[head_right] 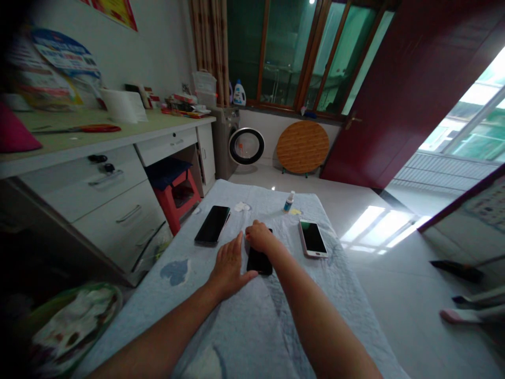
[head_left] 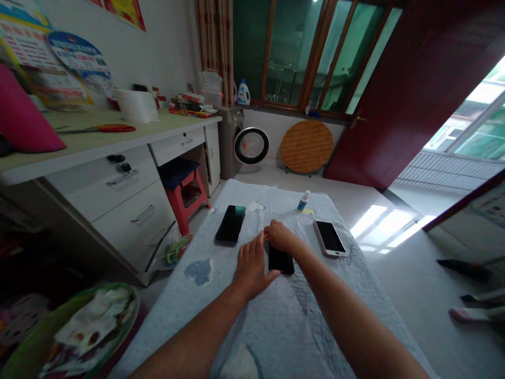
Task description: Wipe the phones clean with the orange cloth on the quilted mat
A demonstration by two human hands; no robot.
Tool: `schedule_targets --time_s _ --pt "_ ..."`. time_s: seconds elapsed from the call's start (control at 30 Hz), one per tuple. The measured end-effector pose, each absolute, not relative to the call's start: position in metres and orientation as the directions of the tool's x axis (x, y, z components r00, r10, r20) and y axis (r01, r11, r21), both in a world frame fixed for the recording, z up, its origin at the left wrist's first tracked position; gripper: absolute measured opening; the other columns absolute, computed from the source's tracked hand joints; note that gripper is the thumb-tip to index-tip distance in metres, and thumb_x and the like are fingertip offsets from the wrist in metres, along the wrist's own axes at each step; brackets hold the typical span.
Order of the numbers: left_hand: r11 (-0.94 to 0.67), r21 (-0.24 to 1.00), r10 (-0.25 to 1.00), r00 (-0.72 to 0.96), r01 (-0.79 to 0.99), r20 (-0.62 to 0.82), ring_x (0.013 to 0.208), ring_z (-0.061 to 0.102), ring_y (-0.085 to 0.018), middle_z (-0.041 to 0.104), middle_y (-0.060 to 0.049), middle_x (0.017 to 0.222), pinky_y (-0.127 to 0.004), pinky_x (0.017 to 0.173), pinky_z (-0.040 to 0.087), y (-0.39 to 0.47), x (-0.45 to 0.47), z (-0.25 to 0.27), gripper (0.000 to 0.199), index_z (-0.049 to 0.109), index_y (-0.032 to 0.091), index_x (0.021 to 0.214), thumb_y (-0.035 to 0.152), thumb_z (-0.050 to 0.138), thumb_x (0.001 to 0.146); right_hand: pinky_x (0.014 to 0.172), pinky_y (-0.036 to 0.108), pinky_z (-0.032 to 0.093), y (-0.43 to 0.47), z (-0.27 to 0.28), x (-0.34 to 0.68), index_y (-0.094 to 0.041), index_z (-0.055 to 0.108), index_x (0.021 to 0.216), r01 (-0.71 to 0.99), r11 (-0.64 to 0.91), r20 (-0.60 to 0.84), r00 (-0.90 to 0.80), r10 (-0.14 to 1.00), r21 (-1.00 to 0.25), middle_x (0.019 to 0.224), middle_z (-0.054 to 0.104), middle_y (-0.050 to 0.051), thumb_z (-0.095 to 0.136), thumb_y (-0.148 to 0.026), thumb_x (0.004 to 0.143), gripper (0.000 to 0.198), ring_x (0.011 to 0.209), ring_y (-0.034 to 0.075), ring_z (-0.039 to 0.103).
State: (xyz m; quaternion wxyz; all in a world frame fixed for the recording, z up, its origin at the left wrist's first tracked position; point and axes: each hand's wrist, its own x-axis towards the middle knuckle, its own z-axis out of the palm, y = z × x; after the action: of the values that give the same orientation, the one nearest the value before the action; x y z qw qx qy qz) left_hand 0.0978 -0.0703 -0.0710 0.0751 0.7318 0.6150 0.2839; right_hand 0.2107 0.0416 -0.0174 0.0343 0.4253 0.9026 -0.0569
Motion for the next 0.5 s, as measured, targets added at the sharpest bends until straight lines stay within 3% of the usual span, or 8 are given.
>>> schedule_targets --time_s 0.3,0.5 --pt "-0.222 0.502 0.949 0.067 0.836 0.307 0.132 0.036 -0.036 0.031 -0.018 0.149 -0.053 0.107 0.025 -0.071 0.097 -0.068 0.112 -0.003 0.019 0.149 0.043 0.072 0.069 0.078 0.029 0.037 -0.003 -0.021 0.223 -0.015 0.069 0.091 0.705 0.692 -0.101 -0.708 0.699 -0.153 0.096 0.056 0.010 0.050 -0.020 0.091 0.020 0.084 0.018 0.050" --pt "-0.250 0.499 0.944 0.095 0.830 0.315 0.128 0.039 -0.032 0.039 -0.016 0.142 -0.048 0.108 0.026 -0.070 0.096 -0.067 0.107 0.001 0.015 0.150 0.038 0.069 0.070 0.075 0.027 0.037 -0.023 -0.024 0.230 -0.015 0.069 0.089 0.697 0.684 -0.092 -0.712 0.696 -0.218 0.094 0.054 0.008 0.060 -0.018 0.083 0.011 0.082 0.017 0.049"
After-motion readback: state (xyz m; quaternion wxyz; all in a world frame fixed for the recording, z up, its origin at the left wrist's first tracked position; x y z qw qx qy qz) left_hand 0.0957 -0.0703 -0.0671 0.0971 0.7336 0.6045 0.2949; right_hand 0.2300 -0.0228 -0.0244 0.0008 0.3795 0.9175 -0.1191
